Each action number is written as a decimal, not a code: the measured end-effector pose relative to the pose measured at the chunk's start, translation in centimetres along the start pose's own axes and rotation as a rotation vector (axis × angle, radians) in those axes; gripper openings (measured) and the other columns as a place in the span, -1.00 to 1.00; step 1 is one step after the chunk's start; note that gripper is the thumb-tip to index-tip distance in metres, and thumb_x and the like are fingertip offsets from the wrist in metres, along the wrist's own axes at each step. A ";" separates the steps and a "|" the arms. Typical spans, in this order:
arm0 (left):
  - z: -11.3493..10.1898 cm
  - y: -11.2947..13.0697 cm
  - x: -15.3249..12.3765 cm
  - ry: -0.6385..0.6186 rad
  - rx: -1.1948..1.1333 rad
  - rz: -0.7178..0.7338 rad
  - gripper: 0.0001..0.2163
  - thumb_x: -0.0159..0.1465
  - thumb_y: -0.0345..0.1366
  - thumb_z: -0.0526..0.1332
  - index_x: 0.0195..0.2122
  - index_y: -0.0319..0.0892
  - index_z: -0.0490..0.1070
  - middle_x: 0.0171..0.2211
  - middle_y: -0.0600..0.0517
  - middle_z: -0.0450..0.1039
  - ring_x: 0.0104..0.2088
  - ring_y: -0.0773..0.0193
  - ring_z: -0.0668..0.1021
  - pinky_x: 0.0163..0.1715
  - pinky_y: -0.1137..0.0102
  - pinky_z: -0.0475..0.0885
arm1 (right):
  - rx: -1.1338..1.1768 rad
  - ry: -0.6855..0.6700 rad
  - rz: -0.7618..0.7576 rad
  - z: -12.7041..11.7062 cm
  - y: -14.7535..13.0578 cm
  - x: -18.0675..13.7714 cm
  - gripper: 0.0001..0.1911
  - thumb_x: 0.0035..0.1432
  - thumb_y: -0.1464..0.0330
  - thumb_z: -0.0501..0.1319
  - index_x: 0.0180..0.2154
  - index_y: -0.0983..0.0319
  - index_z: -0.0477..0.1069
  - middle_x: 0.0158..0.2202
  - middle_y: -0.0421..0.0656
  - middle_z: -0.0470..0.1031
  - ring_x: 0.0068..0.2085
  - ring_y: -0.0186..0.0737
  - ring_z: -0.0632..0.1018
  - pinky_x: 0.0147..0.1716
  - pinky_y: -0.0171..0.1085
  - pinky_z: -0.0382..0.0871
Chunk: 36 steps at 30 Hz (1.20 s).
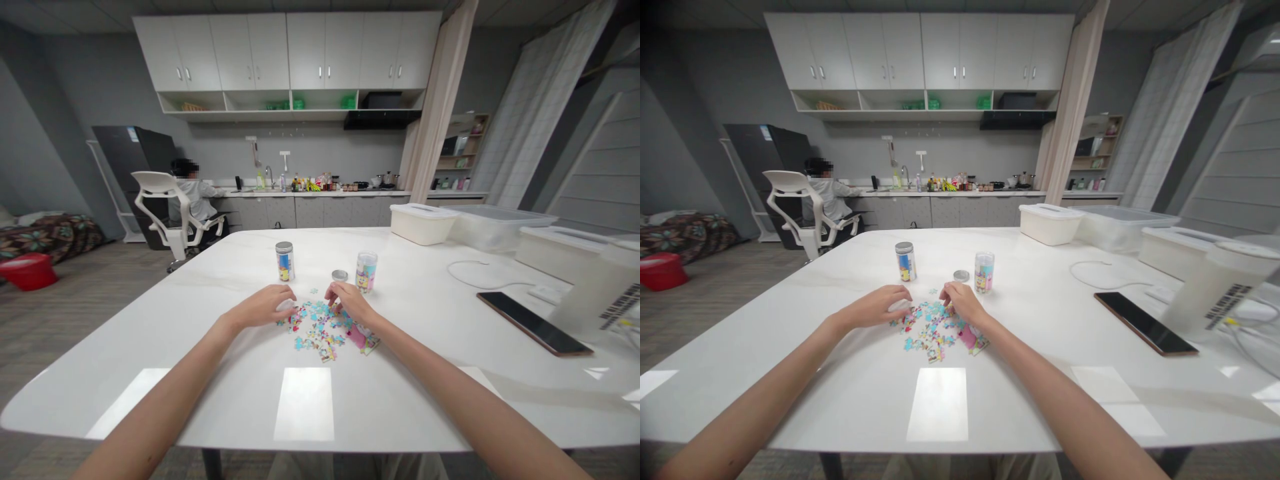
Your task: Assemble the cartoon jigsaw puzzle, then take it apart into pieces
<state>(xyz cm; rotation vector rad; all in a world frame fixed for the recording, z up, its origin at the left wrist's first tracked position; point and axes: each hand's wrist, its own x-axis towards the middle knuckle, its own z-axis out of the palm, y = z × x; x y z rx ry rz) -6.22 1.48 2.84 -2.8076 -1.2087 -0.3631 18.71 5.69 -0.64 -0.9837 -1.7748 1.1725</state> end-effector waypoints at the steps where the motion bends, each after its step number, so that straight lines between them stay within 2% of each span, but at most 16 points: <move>1: -0.2 -0.3 -0.2 -0.001 0.001 -0.014 -0.72 0.33 -0.07 0.08 -0.14 -0.14 0.41 -0.19 -0.03 0.49 -0.16 0.16 0.52 -0.10 0.29 0.37 | -0.012 0.000 0.000 0.0 0.1 0.0 -0.67 0.24 0.28 -0.04 -0.48 0.23 0.35 -0.53 -0.18 0.41 -0.49 -0.31 0.48 -0.62 -0.41 0.34; 4: -0.5 -1.1 -0.8 -0.020 -0.008 -0.039 -0.68 0.25 0.01 0.17 -0.19 -0.14 0.44 -0.24 -0.01 0.49 -0.17 0.15 0.52 -0.12 0.28 0.37 | -0.057 0.004 -0.020 0.1 0.0 -0.1 -0.67 0.23 0.28 -0.03 -0.50 0.23 0.35 -0.56 -0.19 0.41 -0.49 -0.29 0.47 -0.59 -0.38 0.34; 8: -0.2 -1.6 -1.1 -0.045 -0.055 -0.060 -0.67 0.21 0.04 0.21 -0.23 -0.14 0.45 -0.24 0.01 0.49 -0.18 0.16 0.52 -0.10 0.30 0.36 | -0.134 0.062 -0.130 -0.1 -0.6 -0.1 -0.65 0.22 0.32 -0.02 -0.54 0.23 0.38 -0.47 -0.16 0.46 -0.37 -0.26 0.48 -0.28 -0.28 0.38; 11: 0.3 -1.1 -0.7 -0.030 -0.082 -0.061 -0.70 0.25 -0.01 0.20 -0.23 -0.14 0.45 -0.24 0.01 0.50 -0.19 0.18 0.52 -0.13 0.31 0.37 | -0.182 0.119 -0.176 -0.5 -0.7 0.1 -0.63 0.24 0.32 -0.05 -0.53 0.22 0.38 -0.44 -0.14 0.46 -0.31 -0.22 0.46 -0.16 -0.22 0.33; 15: 0.8 0.3 0.2 -0.018 -0.054 -0.010 -0.77 0.30 -0.09 0.16 -0.28 -0.15 0.46 -0.26 0.00 0.50 -0.22 0.20 0.53 -0.11 0.31 0.36 | -0.231 0.144 -0.159 -0.7 0.3 0.5 -0.67 0.21 0.35 -0.03 -0.52 0.21 0.39 -0.35 -0.13 0.48 -0.20 -0.17 0.45 -0.04 -0.15 0.27; 19: 1.4 1.2 0.7 0.015 0.007 0.018 -0.81 0.31 -0.17 0.16 -0.20 -0.15 0.45 -0.23 -0.01 0.50 -0.20 0.18 0.53 -0.06 0.29 0.34 | -0.219 0.103 -0.083 -0.4 2.0 1.2 -0.82 0.01 0.50 0.07 -0.44 0.19 0.42 -0.34 -0.17 0.52 -0.19 -0.16 0.50 -0.08 -0.16 0.35; 25: 2.0 1.5 0.8 0.026 0.024 0.058 -0.86 0.32 -0.30 0.14 -0.12 -0.14 0.40 -0.18 -0.01 0.49 -0.17 0.20 0.52 -0.04 0.29 0.33 | -0.121 0.059 -0.045 -0.2 2.9 2.0 -0.71 -0.15 0.60 0.09 -0.36 0.21 0.41 -0.26 -0.16 0.55 -0.15 -0.17 0.56 -0.18 -0.22 0.45; 31: 1.9 2.2 1.0 0.011 0.057 0.100 -0.86 0.32 -0.39 0.10 -0.13 -0.12 0.38 -0.15 -0.02 0.47 -0.15 0.19 0.50 -0.06 0.29 0.34 | -0.099 0.037 -0.096 0.0 2.2 1.4 -0.70 -0.13 0.61 0.07 -0.35 0.22 0.40 -0.25 -0.16 0.53 -0.12 -0.18 0.54 -0.09 -0.17 0.43; 36: 2.1 2.3 1.2 0.004 -0.041 0.132 -0.79 0.36 -0.43 0.03 -0.03 -0.10 0.34 -0.03 0.01 0.48 -0.03 0.22 0.49 0.08 0.26 0.28 | -0.097 -0.033 -0.131 0.4 1.9 1.0 -0.67 -0.18 0.65 0.13 -0.31 0.25 0.40 -0.20 -0.13 0.51 -0.09 -0.17 0.54 -0.07 -0.17 0.43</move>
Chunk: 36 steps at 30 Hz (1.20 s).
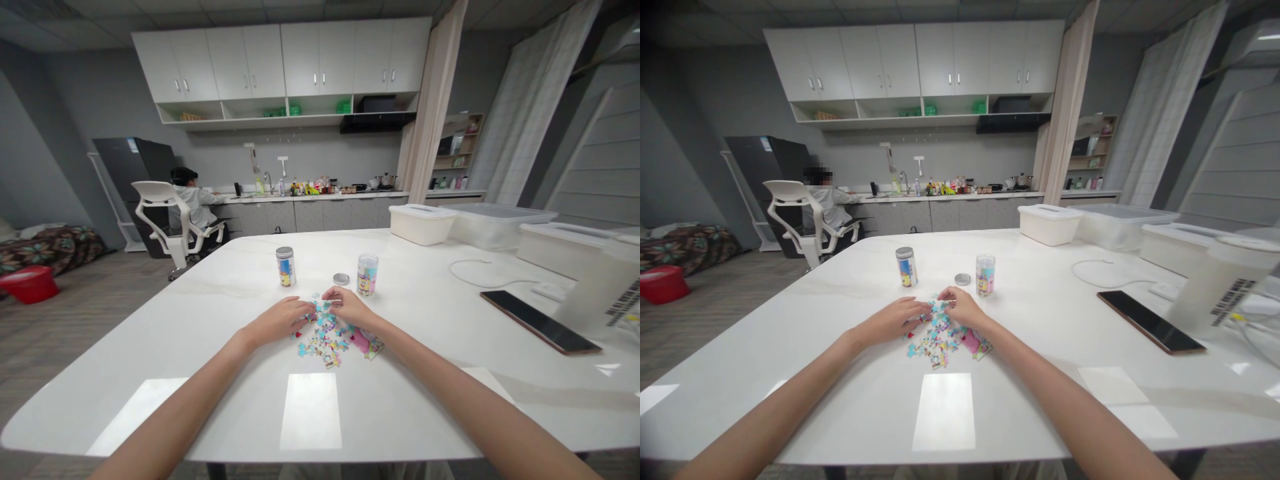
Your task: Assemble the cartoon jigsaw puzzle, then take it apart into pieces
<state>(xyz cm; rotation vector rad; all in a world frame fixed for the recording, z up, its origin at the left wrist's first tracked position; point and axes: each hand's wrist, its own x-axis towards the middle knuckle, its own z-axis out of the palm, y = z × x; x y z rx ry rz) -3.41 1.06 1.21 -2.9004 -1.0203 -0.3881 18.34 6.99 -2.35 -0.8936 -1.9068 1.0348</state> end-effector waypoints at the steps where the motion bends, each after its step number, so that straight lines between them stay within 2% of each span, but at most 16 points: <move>1: 0.1 -0.1 0.0 -0.010 -0.011 0.000 -0.78 0.37 -0.43 0.02 -0.02 -0.09 0.33 -0.04 0.03 0.49 -0.04 0.24 0.50 0.10 0.25 0.26 | 0.000 -0.019 -0.003 0.1 0.0 -0.1 -0.66 -0.19 0.65 0.15 -0.31 0.25 0.40 -0.20 -0.13 0.51 -0.09 -0.16 0.54 -0.08 -0.17 0.43; 5: 0.6 -0.3 0.1 -0.001 0.028 -0.014 -0.83 0.39 -0.40 0.04 -0.07 -0.11 0.36 -0.15 0.04 0.53 -0.14 0.26 0.53 0.11 0.23 0.25 | -0.005 -0.096 -0.007 0.2 -0.3 -0.3 -0.59 -0.30 0.67 0.26 -0.31 0.25 0.44 -0.24 -0.15 0.52 -0.14 -0.17 0.54 -0.04 -0.15 0.40; 10: 0.9 -0.4 0.1 0.041 0.098 0.021 -0.87 0.39 -0.36 0.05 -0.15 -0.14 0.37 -0.24 0.01 0.51 -0.21 0.25 0.52 -0.04 0.30 0.33 | 0.012 -0.187 -0.019 0.0 -0.8 -0.5 -0.60 -0.25 0.67 0.22 -0.29 0.25 0.44 -0.25 -0.16 0.52 -0.19 -0.22 0.54 -0.07 -0.19 0.41; 14: 1.0 -0.2 0.1 0.063 0.120 0.044 -0.89 0.37 -0.35 0.08 -0.14 -0.15 0.37 -0.25 0.00 0.50 -0.21 0.24 0.53 -0.06 0.31 0.33 | -0.005 -0.163 -0.043 0.0 -0.9 -0.5 -0.60 -0.26 0.68 0.20 -0.31 0.25 0.45 -0.25 -0.17 0.51 -0.19 -0.22 0.53 -0.10 -0.20 0.42; 18: 0.9 -0.2 0.1 0.078 0.146 0.055 -0.86 0.36 -0.42 0.04 -0.18 -0.15 0.38 -0.28 0.03 0.51 -0.26 0.28 0.53 -0.08 0.32 0.31 | -0.016 -0.136 -0.063 0.2 -0.7 -0.5 -0.61 -0.26 0.69 0.19 -0.32 0.26 0.45 -0.26 -0.16 0.51 -0.19 -0.22 0.54 -0.12 -0.21 0.43; 26: 0.5 -0.4 0.1 0.172 0.201 0.050 -0.88 0.35 -0.45 0.06 -0.22 -0.16 0.37 -0.30 0.05 0.52 -0.32 0.31 0.52 -0.12 0.33 0.30 | -0.046 -0.101 -0.093 0.5 -0.3 -0.4 -0.62 -0.22 0.69 0.15 -0.32 0.26 0.45 -0.26 -0.16 0.51 -0.23 -0.24 0.53 -0.12 -0.21 0.42; 31: 0.2 -0.3 0.1 0.134 0.204 0.076 -0.91 0.34 -0.43 0.12 -0.32 -0.16 0.35 -0.36 0.08 0.49 -0.34 0.30 0.50 -0.14 0.35 0.29 | -0.088 -0.105 -0.139 0.5 -0.6 -0.6 -0.63 -0.21 0.68 0.19 -0.32 0.25 0.47 -0.25 -0.17 0.52 -0.21 -0.24 0.52 -0.10 -0.21 0.40; 36: -0.1 -0.5 0.1 0.125 0.213 0.067 -0.92 0.33 -0.42 0.15 -0.33 -0.16 0.35 -0.33 0.07 0.48 -0.32 0.29 0.48 -0.15 0.36 0.29 | -0.127 -0.115 -0.164 0.6 -0.8 -0.7 -0.66 -0.16 0.67 0.18 -0.31 0.25 0.46 -0.25 -0.16 0.51 -0.21 -0.25 0.53 -0.15 -0.24 0.42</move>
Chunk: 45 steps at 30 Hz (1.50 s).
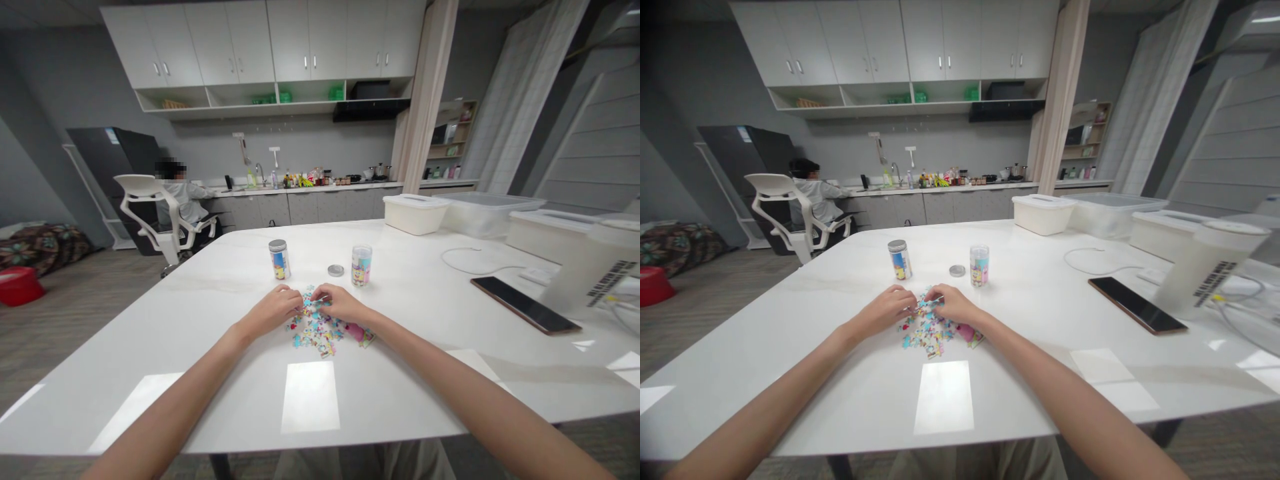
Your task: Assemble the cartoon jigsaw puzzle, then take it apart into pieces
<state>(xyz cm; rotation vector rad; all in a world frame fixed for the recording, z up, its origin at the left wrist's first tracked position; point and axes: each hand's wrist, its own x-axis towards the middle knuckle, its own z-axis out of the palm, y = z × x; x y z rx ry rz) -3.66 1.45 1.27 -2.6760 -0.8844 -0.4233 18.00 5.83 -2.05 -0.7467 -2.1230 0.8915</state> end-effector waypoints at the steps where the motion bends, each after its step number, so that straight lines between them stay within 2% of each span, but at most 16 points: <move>1: 0.0 0.0 0.0 0.009 0.006 -0.010 -0.93 0.32 -0.40 0.16 -0.33 -0.16 0.36 -0.33 0.06 0.47 -0.31 0.28 0.48 -0.16 0.36 0.28 | -0.007 -0.005 -0.001 0.0 -0.1 0.0 -0.66 -0.16 0.67 0.17 -0.31 0.25 0.46 -0.25 -0.17 0.51 -0.21 -0.26 0.53 -0.16 -0.25 0.42; 8: -0.2 -0.1 -0.2 0.067 0.053 -0.044 -0.91 0.33 -0.37 0.16 -0.34 -0.16 0.35 -0.34 0.06 0.44 -0.32 0.26 0.46 -0.19 0.34 0.26 | -0.134 -0.022 -0.075 0.0 -0.8 -0.3 -0.69 -0.10 0.66 0.20 -0.28 0.26 0.46 -0.23 -0.14 0.51 -0.20 -0.23 0.52 -0.13 -0.21 0.41; 13: -0.4 0.1 0.0 0.120 0.058 -0.014 -0.86 0.38 -0.28 0.11 -0.33 -0.17 0.34 -0.34 0.05 0.43 -0.30 0.26 0.45 -0.19 0.34 0.25 | -0.084 -0.069 -0.100 0.3 -1.9 -0.5 -0.78 0.12 0.45 0.24 -0.14 0.26 0.43 -0.17 -0.08 0.54 -0.16 -0.22 0.54 -0.11 -0.19 0.40; 17: -0.5 0.4 0.1 0.152 0.084 0.014 -0.79 0.41 -0.22 0.04 -0.33 -0.18 0.32 -0.36 0.03 0.43 -0.31 0.26 0.45 -0.19 0.34 0.26 | -0.054 -0.108 -0.101 0.5 -2.6 -0.5 -0.87 0.19 0.38 0.19 -0.23 0.25 0.46 -0.22 -0.10 0.55 -0.19 -0.23 0.54 -0.14 -0.21 0.40; 22: -0.4 0.6 0.2 0.116 0.103 0.031 -0.80 0.41 -0.21 0.03 -0.30 -0.17 0.32 -0.35 0.02 0.43 -0.31 0.25 0.46 -0.20 0.33 0.27 | 0.038 -0.068 -0.072 0.6 -2.6 -0.5 -0.91 0.14 0.34 0.23 -0.34 0.24 0.42 -0.31 -0.16 0.52 -0.28 -0.27 0.52 -0.24 -0.26 0.41; 28: -0.4 1.0 0.3 0.150 0.075 0.038 -0.82 0.39 -0.19 0.08 -0.26 -0.19 0.32 -0.36 0.01 0.43 -0.32 0.23 0.47 -0.20 0.32 0.30 | 0.084 -0.015 -0.041 0.4 -2.3 -0.2 -0.95 0.11 0.39 0.19 -0.33 0.24 0.39 -0.34 -0.19 0.50 -0.29 -0.28 0.50 -0.26 -0.27 0.37; 34: -0.7 1.1 0.5 0.181 0.040 -0.012 -0.86 0.40 -0.31 0.01 -0.17 -0.20 0.31 -0.35 0.01 0.44 -0.30 0.24 0.49 -0.18 0.32 0.31 | 0.152 0.003 -0.013 0.5 -2.0 0.0 -0.79 0.10 0.21 0.22 -0.33 0.24 0.39 -0.34 -0.19 0.48 -0.27 -0.26 0.48 -0.28 -0.28 0.35; 37: -0.8 0.9 0.4 0.175 0.076 -0.018 -0.84 0.41 -0.31 -0.02 -0.20 -0.19 0.33 -0.35 0.00 0.44 -0.28 0.23 0.49 -0.18 0.31 0.31 | 0.207 0.010 0.010 0.5 -2.0 0.2 -0.71 0.08 0.13 0.24 -0.34 0.24 0.37 -0.36 -0.20 0.46 -0.29 -0.26 0.47 -0.30 -0.28 0.34; 45: -0.5 0.9 0.3 0.162 0.098 -0.017 -0.76 0.43 -0.23 -0.03 -0.28 -0.19 0.34 -0.38 0.01 0.43 -0.30 0.25 0.48 -0.20 0.32 0.30 | 0.257 0.027 -0.014 0.3 -1.7 0.5 -0.82 0.04 0.27 0.26 -0.36 0.24 0.37 -0.42 -0.24 0.45 -0.36 -0.31 0.45 -0.28 -0.27 0.32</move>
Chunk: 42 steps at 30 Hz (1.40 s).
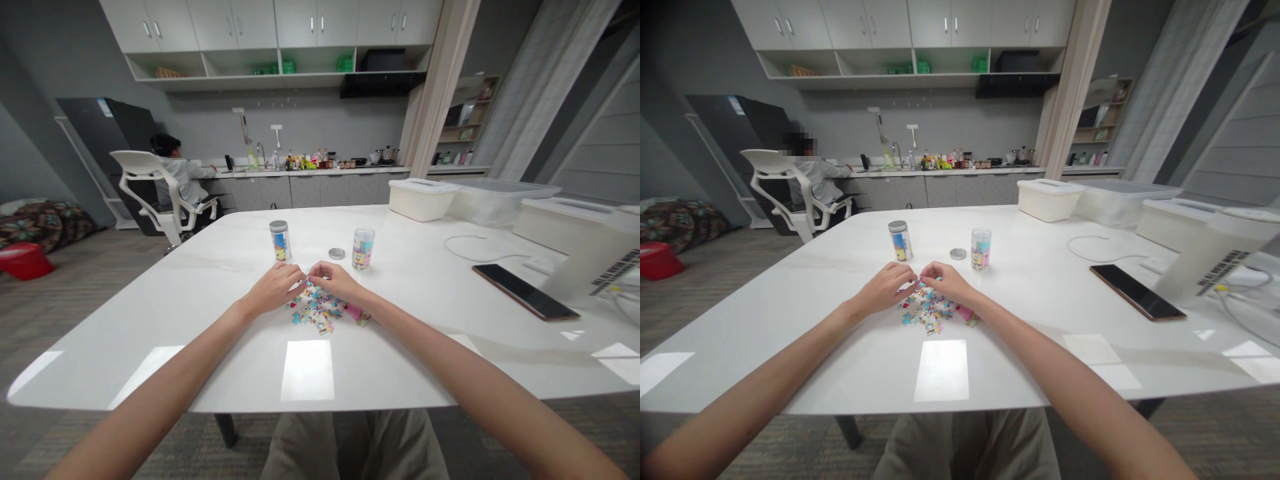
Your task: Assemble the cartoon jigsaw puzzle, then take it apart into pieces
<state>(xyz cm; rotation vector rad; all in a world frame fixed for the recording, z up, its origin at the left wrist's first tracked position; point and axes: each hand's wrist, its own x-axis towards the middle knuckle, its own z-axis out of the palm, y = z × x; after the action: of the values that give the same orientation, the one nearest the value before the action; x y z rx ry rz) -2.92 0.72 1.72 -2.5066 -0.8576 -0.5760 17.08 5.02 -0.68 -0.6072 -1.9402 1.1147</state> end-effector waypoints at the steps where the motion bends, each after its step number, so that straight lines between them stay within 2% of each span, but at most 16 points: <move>1: 0.1 0.0 0.0 0.000 0.000 0.005 -0.76 0.43 -0.22 -0.03 -0.28 -0.19 0.34 -0.37 0.01 0.44 -0.31 0.25 0.48 -0.20 0.32 0.30 | 0.017 -0.001 0.006 0.0 0.1 0.0 -0.81 0.04 0.26 0.26 -0.35 0.24 0.37 -0.42 -0.24 0.44 -0.37 -0.32 0.45 -0.29 -0.27 0.32; 7: 0.2 -0.1 -0.1 -0.014 0.032 0.026 -0.70 0.43 -0.13 -0.04 -0.29 -0.19 0.34 -0.37 0.01 0.44 -0.33 0.26 0.47 -0.20 0.32 0.28 | 0.150 -0.021 0.049 0.0 0.2 0.0 -0.67 -0.05 0.20 0.36 -0.28 0.23 0.37 -0.45 -0.26 0.45 -0.41 -0.33 0.46 -0.33 -0.28 0.34; 15: 0.3 -0.1 -0.1 -0.028 0.035 0.022 -0.70 0.43 -0.13 -0.04 -0.30 -0.19 0.34 -0.38 0.01 0.42 -0.35 0.26 0.45 -0.22 0.33 0.27 | 0.221 -0.053 0.073 -0.1 -0.2 -0.2 -0.63 -0.12 0.19 0.42 -0.31 0.24 0.41 -0.44 -0.24 0.48 -0.40 -0.32 0.49 -0.36 -0.30 0.36; 26: -0.1 -0.1 0.0 -0.001 0.030 0.034 -0.68 0.43 -0.11 -0.05 -0.31 -0.19 0.35 -0.40 0.01 0.41 -0.34 0.24 0.45 -0.21 0.33 0.27 | 0.122 -0.021 0.063 -0.2 -0.3 -0.2 -0.70 -0.01 0.24 0.35 -0.24 0.26 0.51 -0.36 -0.18 0.55 -0.36 -0.30 0.51 -0.28 -0.27 0.37; 32: -0.2 0.0 0.0 -0.009 0.040 0.017 -0.70 0.44 -0.15 -0.05 -0.31 -0.18 0.35 -0.39 0.01 0.41 -0.33 0.24 0.46 -0.21 0.33 0.26 | 0.170 -0.018 0.036 -0.3 -0.8 -0.3 -0.69 -0.08 0.24 0.40 -0.28 0.26 0.48 -0.42 -0.22 0.51 -0.37 -0.31 0.50 -0.30 -0.28 0.37; 42: -0.2 0.0 0.0 -0.020 0.056 0.041 -0.68 0.44 -0.14 -0.08 -0.30 -0.19 0.34 -0.39 0.01 0.41 -0.34 0.24 0.45 -0.23 0.33 0.27 | 0.148 -0.036 0.045 -0.3 -1.0 -0.4 -0.70 -0.04 0.24 0.37 -0.27 0.27 0.47 -0.47 -0.24 0.49 -0.42 -0.33 0.48 -0.38 -0.31 0.35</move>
<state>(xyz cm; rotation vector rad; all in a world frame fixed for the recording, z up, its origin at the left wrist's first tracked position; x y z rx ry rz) -3.00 0.60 1.87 -2.4767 -0.8168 -0.5074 17.55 4.42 0.09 -0.5555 -1.8633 1.2922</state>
